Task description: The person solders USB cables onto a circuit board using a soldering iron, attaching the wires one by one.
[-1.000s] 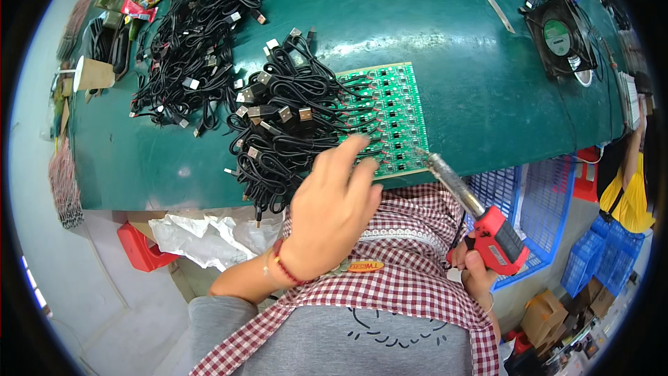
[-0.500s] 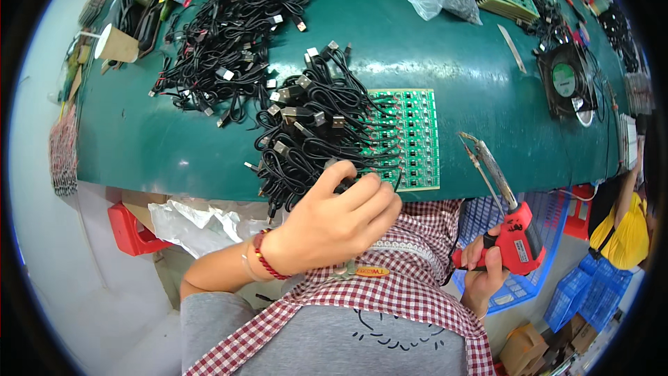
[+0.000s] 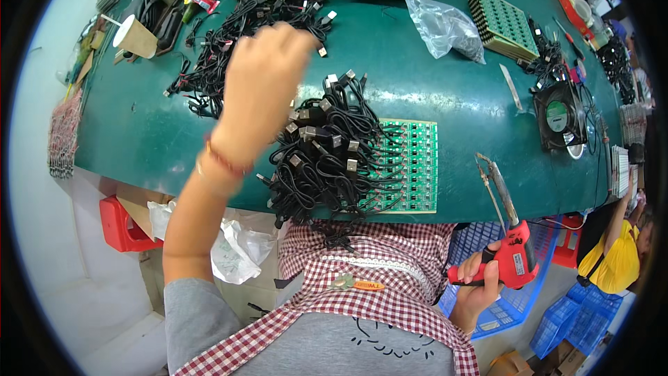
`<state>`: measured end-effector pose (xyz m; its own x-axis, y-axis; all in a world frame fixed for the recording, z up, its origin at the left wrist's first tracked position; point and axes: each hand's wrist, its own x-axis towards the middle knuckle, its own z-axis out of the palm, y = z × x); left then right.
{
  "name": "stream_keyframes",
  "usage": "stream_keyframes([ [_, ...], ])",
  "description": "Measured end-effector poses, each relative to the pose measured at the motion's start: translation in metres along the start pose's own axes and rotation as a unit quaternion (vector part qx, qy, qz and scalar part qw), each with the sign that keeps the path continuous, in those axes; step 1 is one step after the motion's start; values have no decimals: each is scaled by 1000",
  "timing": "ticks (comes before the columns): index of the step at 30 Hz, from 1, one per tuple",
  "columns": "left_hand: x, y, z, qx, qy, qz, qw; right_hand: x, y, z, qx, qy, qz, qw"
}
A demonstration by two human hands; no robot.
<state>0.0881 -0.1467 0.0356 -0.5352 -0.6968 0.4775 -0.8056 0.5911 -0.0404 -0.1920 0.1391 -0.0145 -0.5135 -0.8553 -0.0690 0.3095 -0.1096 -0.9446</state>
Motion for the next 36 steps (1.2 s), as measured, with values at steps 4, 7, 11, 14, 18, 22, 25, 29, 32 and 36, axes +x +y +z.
stream_keyframes([
  [4,-2,-74,39,133,-117,-55,983,-2,-3,10,29,14,4,999],
  [7,-1,-74,32,27,35,-64,997,-5,-2,1,23,30,10,999],
  [11,8,-42,9,-433,-16,-277,858,1,2,0,32,56,31,997],
  [14,0,-32,22,-509,-2,-241,826,11,-4,15,56,34,12,998],
  [18,5,20,-3,-589,-95,-216,773,16,-11,25,88,39,5,995],
  [22,-17,79,-41,-800,-158,-284,504,24,-12,46,115,13,24,993],
  [25,-26,98,-42,-866,-113,-225,432,26,-11,60,127,-20,41,991],
  [29,-34,92,-29,-885,-88,-289,354,25,-11,61,127,-35,69,989],
  [32,-53,82,-25,-889,-28,-288,355,23,-12,54,111,-22,62,992],
  [36,-69,74,-29,-898,-28,-290,331,23,-9,49,133,9,59,989],
])
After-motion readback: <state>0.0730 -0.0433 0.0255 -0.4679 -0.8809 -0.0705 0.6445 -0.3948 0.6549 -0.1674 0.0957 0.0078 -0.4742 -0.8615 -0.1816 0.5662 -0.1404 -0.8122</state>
